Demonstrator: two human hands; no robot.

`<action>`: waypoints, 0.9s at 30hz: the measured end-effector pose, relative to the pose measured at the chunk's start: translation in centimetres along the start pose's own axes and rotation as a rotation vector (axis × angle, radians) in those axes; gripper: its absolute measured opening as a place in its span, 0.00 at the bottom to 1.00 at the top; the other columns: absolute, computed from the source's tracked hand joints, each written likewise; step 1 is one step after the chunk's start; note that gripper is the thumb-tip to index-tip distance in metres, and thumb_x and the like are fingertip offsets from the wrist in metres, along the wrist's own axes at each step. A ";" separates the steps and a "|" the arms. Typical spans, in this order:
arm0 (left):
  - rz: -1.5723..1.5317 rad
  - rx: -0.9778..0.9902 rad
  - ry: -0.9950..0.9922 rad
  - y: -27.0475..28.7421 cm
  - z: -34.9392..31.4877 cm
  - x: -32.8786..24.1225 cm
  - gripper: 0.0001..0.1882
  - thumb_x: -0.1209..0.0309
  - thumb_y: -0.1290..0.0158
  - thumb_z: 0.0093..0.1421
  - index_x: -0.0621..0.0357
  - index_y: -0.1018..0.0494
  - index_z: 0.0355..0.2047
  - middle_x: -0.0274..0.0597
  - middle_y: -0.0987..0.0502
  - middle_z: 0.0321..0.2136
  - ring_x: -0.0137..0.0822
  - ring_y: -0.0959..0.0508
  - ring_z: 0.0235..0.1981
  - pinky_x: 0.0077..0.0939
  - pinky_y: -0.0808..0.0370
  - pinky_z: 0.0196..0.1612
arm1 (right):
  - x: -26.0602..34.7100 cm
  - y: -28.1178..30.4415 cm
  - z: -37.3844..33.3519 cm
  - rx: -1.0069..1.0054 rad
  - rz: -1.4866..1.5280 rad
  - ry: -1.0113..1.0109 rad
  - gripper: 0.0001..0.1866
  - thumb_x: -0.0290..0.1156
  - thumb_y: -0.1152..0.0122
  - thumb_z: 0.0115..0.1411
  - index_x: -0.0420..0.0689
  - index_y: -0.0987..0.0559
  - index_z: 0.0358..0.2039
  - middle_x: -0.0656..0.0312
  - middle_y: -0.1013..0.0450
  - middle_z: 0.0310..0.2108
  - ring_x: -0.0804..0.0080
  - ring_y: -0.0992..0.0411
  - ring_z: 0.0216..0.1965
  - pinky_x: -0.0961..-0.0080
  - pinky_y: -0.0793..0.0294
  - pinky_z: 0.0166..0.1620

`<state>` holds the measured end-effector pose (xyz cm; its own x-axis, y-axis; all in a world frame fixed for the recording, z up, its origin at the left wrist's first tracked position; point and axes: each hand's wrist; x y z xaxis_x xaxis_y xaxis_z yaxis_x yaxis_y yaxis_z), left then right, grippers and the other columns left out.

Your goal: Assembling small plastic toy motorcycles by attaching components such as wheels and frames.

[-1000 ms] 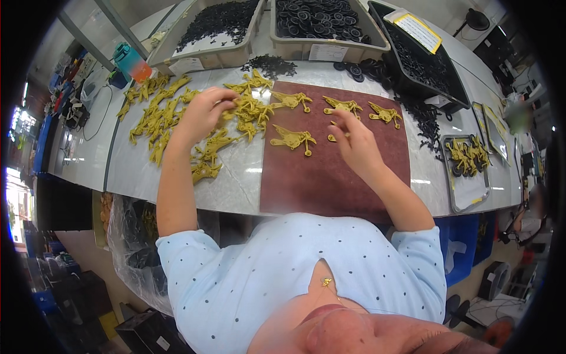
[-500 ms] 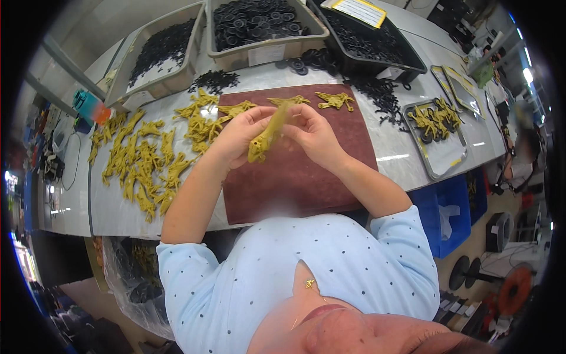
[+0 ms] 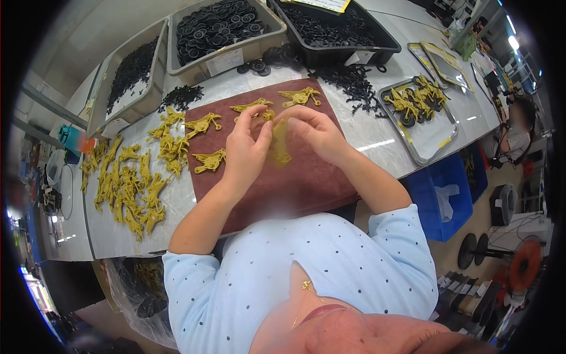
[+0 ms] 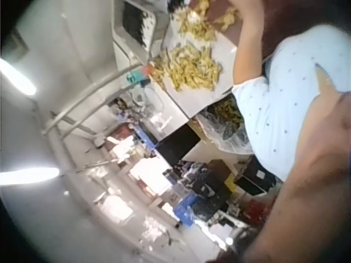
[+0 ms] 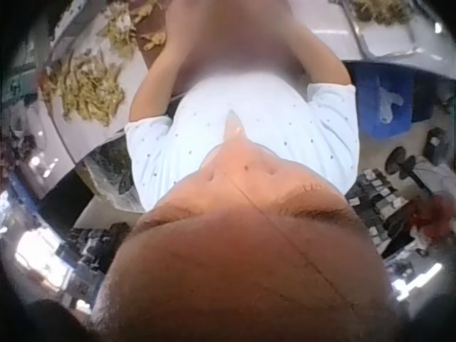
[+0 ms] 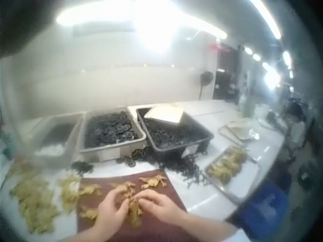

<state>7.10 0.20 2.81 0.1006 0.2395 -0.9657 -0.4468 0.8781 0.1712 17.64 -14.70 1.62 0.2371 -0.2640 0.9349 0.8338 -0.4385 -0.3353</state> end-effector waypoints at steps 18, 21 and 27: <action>0.606 0.144 -0.726 -2.4 -3.0 0.4 0.16 0.84 0.48 0.56 0.67 0.38 0.44 0.62 0.26 0.43 0.50 0.20 0.35 0.30 0.22 0.33 | 1.2 1.0 -1.9 -0.051 -0.240 -0.148 0.16 0.27 0.41 0.59 0.35 0.23 0.46 0.57 0.23 0.41 0.76 0.26 0.40 0.79 0.27 0.45; 0.467 0.082 -0.692 -2.7 -4.1 0.7 0.15 0.84 0.49 0.58 0.66 0.39 0.44 0.60 0.26 0.44 0.46 0.20 0.36 0.28 0.21 0.35 | 0.8 2.6 -2.0 -0.091 -0.255 -0.148 0.13 0.26 0.42 0.59 0.35 0.22 0.44 0.58 0.22 0.39 0.76 0.25 0.38 0.80 0.27 0.45; 0.124 -0.106 -0.433 -0.6 -4.3 0.6 0.09 0.81 0.53 0.63 0.66 0.38 0.42 0.50 0.22 0.37 0.34 0.19 0.30 0.23 0.21 0.30 | 3.7 8.0 -0.5 -0.146 -0.496 -0.094 0.10 0.27 0.46 0.61 0.38 0.20 0.40 0.64 0.23 0.34 0.79 0.26 0.35 0.77 0.27 0.42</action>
<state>3.65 -1.97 1.26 0.3924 0.5111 -0.7647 -0.5651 0.7900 0.2380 24.91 -19.64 2.36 -0.1199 0.0809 0.9895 0.7805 -0.6083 0.1443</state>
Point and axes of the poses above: each hand's wrist, its own z-axis towards the middle knuckle, its own y-axis out of the back of the hand, x = y × z
